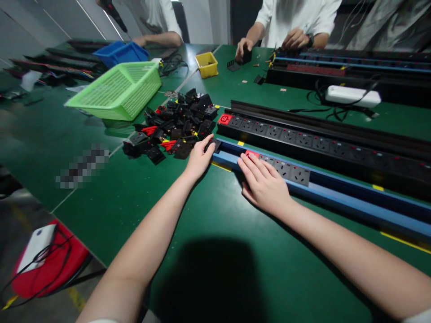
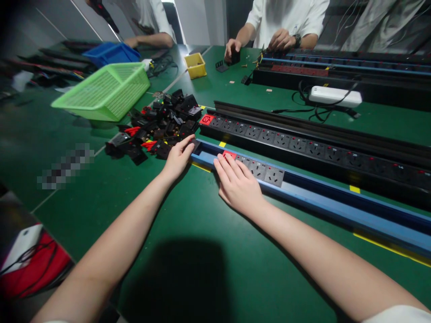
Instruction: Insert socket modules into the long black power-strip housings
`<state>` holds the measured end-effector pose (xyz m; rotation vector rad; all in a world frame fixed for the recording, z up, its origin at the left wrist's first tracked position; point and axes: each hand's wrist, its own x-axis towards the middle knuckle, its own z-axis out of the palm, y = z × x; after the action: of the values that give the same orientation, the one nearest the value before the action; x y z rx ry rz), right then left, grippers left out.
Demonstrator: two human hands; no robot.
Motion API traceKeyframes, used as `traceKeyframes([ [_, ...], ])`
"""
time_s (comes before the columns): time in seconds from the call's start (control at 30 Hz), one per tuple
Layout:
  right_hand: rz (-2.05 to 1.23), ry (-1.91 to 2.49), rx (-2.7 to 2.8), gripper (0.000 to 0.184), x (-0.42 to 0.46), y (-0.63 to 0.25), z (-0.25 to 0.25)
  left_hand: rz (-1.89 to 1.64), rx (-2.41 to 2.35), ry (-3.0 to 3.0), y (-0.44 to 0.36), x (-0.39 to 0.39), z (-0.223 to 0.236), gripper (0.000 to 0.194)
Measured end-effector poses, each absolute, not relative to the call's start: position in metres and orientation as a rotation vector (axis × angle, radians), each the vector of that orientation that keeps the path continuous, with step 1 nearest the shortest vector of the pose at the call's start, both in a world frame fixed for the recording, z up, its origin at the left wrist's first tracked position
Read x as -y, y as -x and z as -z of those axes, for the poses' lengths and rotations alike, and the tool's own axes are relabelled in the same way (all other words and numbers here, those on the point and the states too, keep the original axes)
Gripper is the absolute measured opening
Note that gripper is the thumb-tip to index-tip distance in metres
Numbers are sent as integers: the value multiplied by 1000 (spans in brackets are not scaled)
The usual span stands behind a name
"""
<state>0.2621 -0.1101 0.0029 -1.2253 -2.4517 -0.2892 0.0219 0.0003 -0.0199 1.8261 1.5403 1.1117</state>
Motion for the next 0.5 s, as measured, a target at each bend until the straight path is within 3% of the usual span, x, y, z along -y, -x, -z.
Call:
traceKeyframes([
  [0.5,305,1240,2459,69,112,-262,-1,-1074,-1402,-1960,-30,7,18,44],
])
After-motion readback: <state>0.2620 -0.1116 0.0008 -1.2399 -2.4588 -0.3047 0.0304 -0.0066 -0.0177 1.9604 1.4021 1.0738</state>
